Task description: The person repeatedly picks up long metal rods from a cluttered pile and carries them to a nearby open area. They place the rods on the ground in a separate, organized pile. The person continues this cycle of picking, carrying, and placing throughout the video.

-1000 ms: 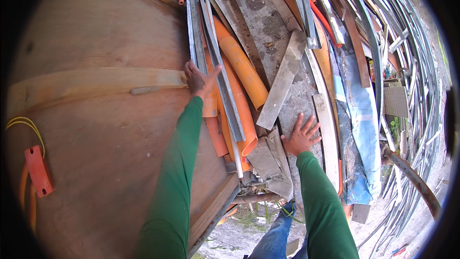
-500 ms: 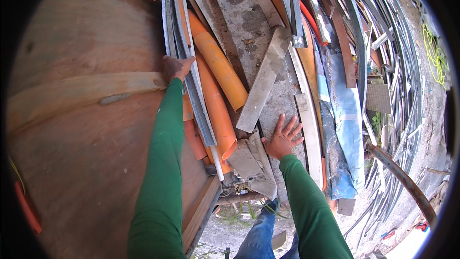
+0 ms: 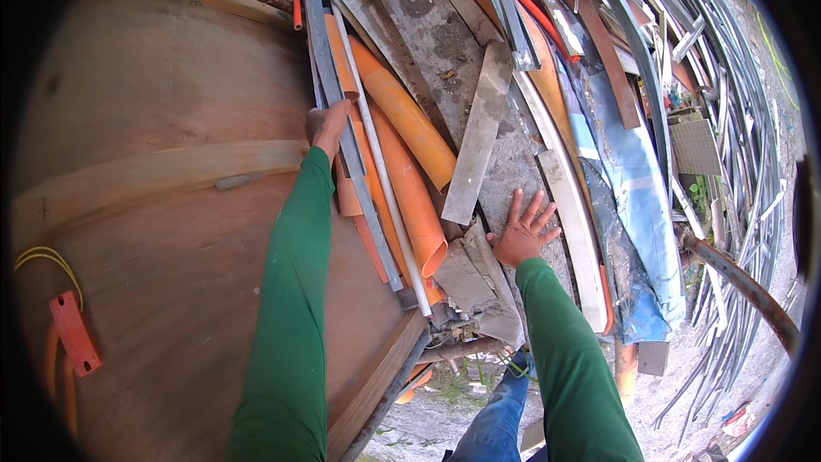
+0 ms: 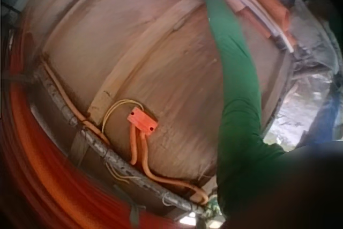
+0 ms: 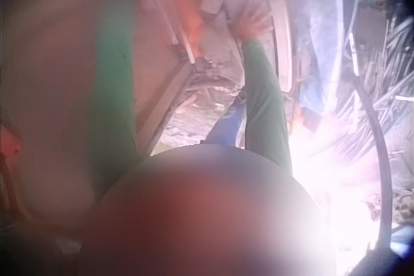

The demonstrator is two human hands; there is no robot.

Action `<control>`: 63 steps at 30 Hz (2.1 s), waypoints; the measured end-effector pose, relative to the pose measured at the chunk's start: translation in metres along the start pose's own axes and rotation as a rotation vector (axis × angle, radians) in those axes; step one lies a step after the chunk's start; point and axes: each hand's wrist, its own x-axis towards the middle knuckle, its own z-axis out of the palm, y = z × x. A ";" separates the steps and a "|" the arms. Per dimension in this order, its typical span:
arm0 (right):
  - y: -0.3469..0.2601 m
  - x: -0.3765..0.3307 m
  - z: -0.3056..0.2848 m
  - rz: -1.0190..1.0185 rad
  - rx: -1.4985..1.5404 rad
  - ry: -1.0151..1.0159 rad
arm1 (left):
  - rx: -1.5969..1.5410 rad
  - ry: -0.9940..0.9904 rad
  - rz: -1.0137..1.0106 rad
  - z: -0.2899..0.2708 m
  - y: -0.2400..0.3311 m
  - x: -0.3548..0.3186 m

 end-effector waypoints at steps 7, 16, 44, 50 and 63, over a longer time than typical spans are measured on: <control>0.021 -0.007 -0.004 0.000 0.039 0.050 | -0.247 -0.139 -0.061 -0.018 0.063 -0.172; 0.057 -0.022 -0.003 -0.141 0.138 0.196 | -0.364 -0.285 -0.112 0.000 -0.014 -0.326; 0.617 -0.597 0.227 -0.314 1.498 0.066 | -0.204 -0.536 0.209 0.107 -0.029 -0.836; 0.652 -0.652 0.192 -0.323 1.550 0.265 | -0.149 -0.590 0.226 0.088 0.008 -0.879; 0.634 -0.682 0.150 -0.427 1.509 0.163 | -0.385 -0.598 -0.047 0.035 -0.031 -0.996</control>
